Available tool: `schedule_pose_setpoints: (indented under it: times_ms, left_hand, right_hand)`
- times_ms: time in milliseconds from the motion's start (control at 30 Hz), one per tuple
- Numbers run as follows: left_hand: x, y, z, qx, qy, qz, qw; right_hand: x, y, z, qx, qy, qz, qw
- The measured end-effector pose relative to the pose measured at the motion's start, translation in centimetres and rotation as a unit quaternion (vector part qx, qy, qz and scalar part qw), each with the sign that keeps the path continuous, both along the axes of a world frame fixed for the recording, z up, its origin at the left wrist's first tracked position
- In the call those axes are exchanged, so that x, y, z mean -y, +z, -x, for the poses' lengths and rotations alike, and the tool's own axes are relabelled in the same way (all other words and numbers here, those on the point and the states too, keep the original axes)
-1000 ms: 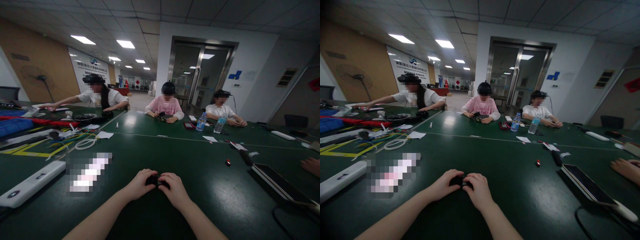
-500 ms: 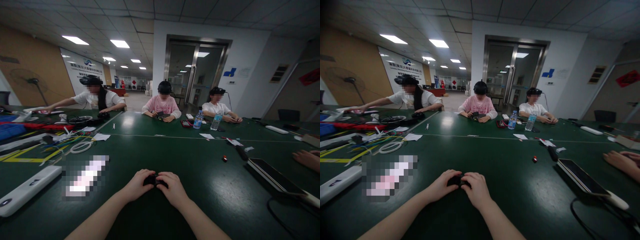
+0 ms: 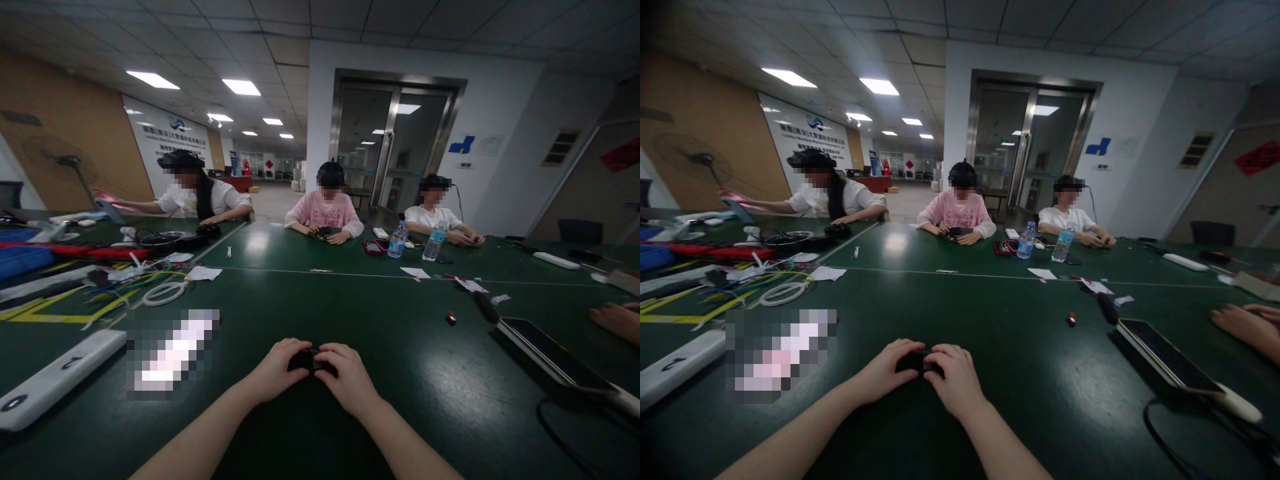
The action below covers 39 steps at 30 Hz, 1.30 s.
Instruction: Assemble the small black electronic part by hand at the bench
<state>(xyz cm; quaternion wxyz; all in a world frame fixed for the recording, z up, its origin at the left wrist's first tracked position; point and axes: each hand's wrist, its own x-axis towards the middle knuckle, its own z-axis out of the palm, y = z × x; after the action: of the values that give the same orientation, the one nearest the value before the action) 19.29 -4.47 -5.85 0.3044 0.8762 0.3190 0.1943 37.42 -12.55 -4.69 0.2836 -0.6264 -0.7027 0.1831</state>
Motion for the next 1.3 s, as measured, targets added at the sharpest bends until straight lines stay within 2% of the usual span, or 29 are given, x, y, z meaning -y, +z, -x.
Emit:
schedule_pose_setpoints:
  times_ms: [467, 700, 967, 1300]
  left_hand:
    - [0.4, 0.6, 0.1, 0.003, 0.007, 0.019, 1.0]
    - [0.3, 0.1, 0.3, 0.003, 0.02, 0.033, 0.999]
    - [0.5, 0.5, 0.0, 0.002, 0.001, 0.005, 1.0]
    - [0.7, 1.0, 0.2, 0.074, -0.029, 0.144, 0.986]
  right_hand:
    - [0.1, 0.1, -0.4, -0.044, -0.001, 0.019, 0.999]
    - [0.3, 0.1, -0.5, -0.087, -0.013, 0.026, 0.996]
    - [-0.1, -0.7, -0.6, -0.098, 0.01, 0.002, 0.995]
    - [0.2, -0.3, -0.5, -0.148, 0.033, 0.004, 0.988]
